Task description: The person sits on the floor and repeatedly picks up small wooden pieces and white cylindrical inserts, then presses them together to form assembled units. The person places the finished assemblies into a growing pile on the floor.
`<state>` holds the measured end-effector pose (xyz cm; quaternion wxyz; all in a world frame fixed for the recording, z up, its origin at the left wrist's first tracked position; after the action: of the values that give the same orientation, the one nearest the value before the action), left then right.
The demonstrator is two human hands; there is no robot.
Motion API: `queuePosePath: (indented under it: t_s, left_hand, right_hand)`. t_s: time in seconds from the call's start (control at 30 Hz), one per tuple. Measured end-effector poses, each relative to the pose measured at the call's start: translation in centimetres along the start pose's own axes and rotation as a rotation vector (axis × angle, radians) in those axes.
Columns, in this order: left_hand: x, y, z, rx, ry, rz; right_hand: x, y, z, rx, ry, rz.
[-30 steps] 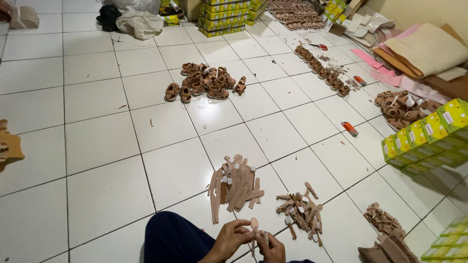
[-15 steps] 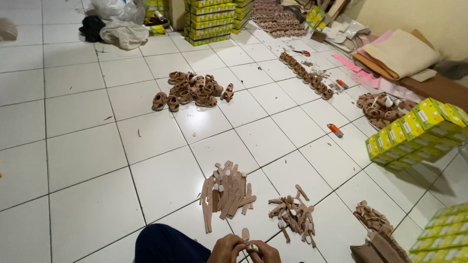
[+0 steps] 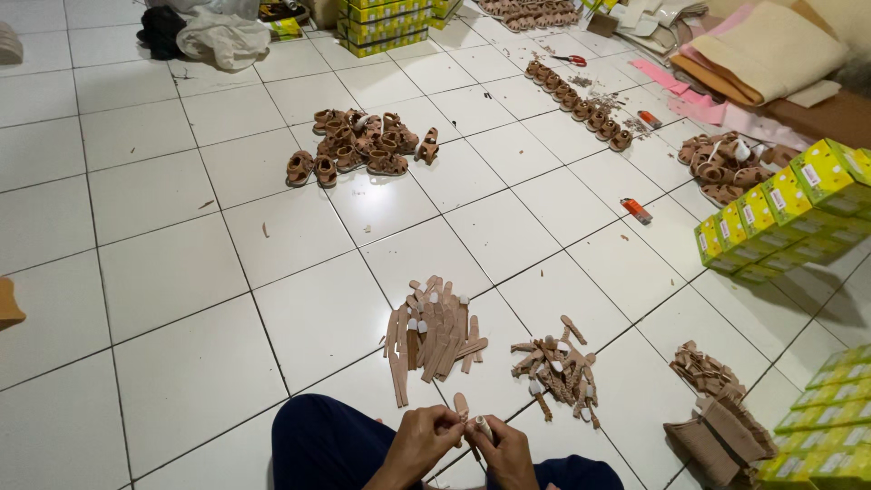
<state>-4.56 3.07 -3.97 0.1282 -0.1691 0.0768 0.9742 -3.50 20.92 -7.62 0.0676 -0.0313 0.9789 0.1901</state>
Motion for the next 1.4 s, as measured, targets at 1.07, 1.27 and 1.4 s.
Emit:
queuePosePath:
  t_s: [1.07,1.27,1.4]
  left_hand:
    - [1.6,-1.1,-1.1,-0.189,0.097,-0.015]
    - [1.5,-0.3,-1.1,-0.223,-0.059,-0.084]
    - [1.1,-0.3,-1.7,-0.008,0.042,-0.07]
  right_hand:
    - [-0.4,-0.7,-2.5,0.475,-0.061,0.21]
    - [-0.2,-2.2,-1.0,0.646,-0.141,0.149]
    - [0.2,-2.2,0.1,0.815,-0.222,0.089]
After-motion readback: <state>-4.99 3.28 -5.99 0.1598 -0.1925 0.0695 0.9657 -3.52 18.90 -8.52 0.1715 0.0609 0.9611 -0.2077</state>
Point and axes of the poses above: each hand's wrist, its own x-axis towards the middle knuckle, its own y-axis out of the back of the hand, z = x × y, the point moved 7 cm from there along x, towards the middle knuckle, and after that the axes turned 7 degrees about y, right-handed, at the moved point
